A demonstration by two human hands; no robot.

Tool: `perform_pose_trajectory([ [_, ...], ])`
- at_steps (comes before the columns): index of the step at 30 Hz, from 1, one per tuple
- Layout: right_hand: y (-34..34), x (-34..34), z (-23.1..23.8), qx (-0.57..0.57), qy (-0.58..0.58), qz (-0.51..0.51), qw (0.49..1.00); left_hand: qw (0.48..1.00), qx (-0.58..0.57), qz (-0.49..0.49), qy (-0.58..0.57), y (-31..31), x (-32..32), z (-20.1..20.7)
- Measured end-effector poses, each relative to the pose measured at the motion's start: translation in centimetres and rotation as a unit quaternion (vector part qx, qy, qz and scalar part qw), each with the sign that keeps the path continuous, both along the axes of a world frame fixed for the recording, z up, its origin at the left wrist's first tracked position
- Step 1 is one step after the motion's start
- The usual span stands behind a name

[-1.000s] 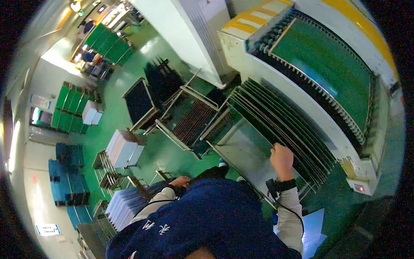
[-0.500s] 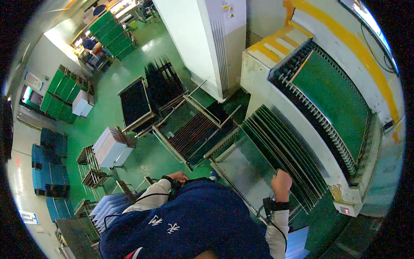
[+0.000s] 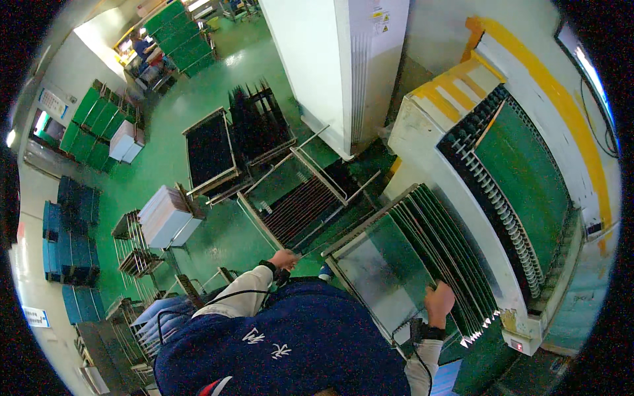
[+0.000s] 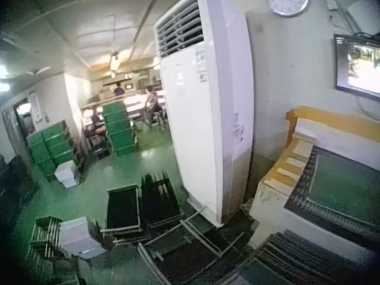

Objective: Placing thin green panels into an industrial feeding machine or onto a conveyor system.

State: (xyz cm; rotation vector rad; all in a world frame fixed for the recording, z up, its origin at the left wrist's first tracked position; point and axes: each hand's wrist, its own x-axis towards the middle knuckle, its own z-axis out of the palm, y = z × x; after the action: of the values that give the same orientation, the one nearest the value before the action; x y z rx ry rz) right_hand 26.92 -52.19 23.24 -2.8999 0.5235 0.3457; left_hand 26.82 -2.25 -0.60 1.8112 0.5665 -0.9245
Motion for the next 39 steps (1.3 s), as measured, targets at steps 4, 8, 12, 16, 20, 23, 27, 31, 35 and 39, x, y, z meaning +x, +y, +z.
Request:
perform_pose_trajectory([
  [4,-0.1,0.0,-0.2,-0.025,0.005,0.003,1.0,0.999,-0.015,0.037,-0.004,-0.6,0.9,0.6],
  [8,-0.6,-0.4,-1.0,-0.028,-0.001,-0.002,1.0,0.999,-0.027,0.023,0.01,-1.1,1.0,1.5],
  [12,0.8,-0.3,0.0,-0.024,0.005,-0.022,0.999,0.998,-0.052,0.031,0.017,-0.8,1.1,1.1],
  [16,1.4,-0.5,0.1,-0.02,-0.008,-0.032,0.999,0.997,-0.067,0.037,0.026,-0.4,1.4,1.1],
  [20,1.3,-0.7,-0.6,-0.028,-0.007,-0.034,0.999,0.995,-0.078,0.04,0.041,0.4,1.9,0.0],
  [23,1.2,-0.7,-0.4,-0.019,-0.018,-0.021,0.999,0.993,-0.115,0.006,0.036,2.1,1.5,-4.5],
  [27,0.7,-0.5,-0.9,-0.046,-0.016,-0.014,0.999,0.998,-0.048,-0.041,-0.019,2.6,0.4,-7.1],
  [31,0.7,-0.1,0.0,-0.047,0.036,-0.049,0.997,0.982,-0.171,0.025,0.071,1.2,1.7,-1.1],
  [35,0.2,-0.1,-0.5,-0.048,0.011,-0.025,0.998,0.98,-0.147,-0.114,-0.076,1.9,1.1,-3.9],
  [39,0.3,-0.4,0.3,-0.029,0.007,-0.023,0.999,0.966,-0.123,-0.206,-0.091,1.2,2.0,-3.3],
])
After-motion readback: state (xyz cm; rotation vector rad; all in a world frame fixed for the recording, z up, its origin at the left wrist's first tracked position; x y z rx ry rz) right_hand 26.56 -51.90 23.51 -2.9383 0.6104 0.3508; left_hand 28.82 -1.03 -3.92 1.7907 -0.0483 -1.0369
